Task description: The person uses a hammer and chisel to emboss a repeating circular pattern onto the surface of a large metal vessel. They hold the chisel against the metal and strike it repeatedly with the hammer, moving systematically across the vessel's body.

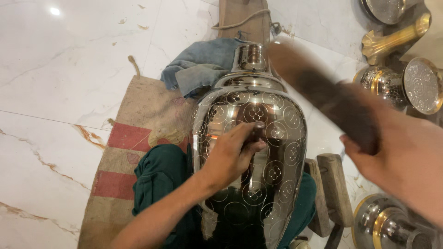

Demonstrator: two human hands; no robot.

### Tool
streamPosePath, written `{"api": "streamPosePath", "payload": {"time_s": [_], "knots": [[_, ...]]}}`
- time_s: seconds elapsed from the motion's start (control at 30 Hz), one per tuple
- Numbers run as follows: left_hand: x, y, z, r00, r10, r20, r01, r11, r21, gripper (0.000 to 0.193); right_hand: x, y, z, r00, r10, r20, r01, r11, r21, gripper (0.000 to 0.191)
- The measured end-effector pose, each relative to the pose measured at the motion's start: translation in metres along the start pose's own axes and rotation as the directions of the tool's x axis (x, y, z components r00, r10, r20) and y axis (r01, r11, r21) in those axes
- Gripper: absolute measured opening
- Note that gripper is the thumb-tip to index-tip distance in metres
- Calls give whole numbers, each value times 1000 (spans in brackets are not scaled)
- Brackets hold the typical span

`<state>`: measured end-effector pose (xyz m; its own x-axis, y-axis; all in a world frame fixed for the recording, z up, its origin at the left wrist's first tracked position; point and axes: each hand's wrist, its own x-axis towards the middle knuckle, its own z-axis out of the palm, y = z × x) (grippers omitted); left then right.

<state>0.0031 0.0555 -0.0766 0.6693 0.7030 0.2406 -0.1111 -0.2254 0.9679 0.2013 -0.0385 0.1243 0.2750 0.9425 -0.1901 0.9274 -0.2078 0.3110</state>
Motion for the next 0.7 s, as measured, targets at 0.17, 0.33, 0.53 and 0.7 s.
{"api": "streamPosePath", "payload": {"time_s": [0.17,0.33,0.53,0.7], "knots": [[-28,8,23,952,-150,-266,127,987,-99,24,25,-27,-23,947,-69,315,182,920,-348,82],[-43,8,35,906,-217,-363,200,976,-84,20,29,-51,-40,935,-290,204,322,936,-145,94],[-36,7,38,894,-148,-424,119,988,-95,19,24,-51,-40,946,-269,182,312,910,-272,86],[-26,13,33,915,-214,-342,200,977,-77,26,33,-35,-19,861,-1,508,254,866,-430,90]]}}
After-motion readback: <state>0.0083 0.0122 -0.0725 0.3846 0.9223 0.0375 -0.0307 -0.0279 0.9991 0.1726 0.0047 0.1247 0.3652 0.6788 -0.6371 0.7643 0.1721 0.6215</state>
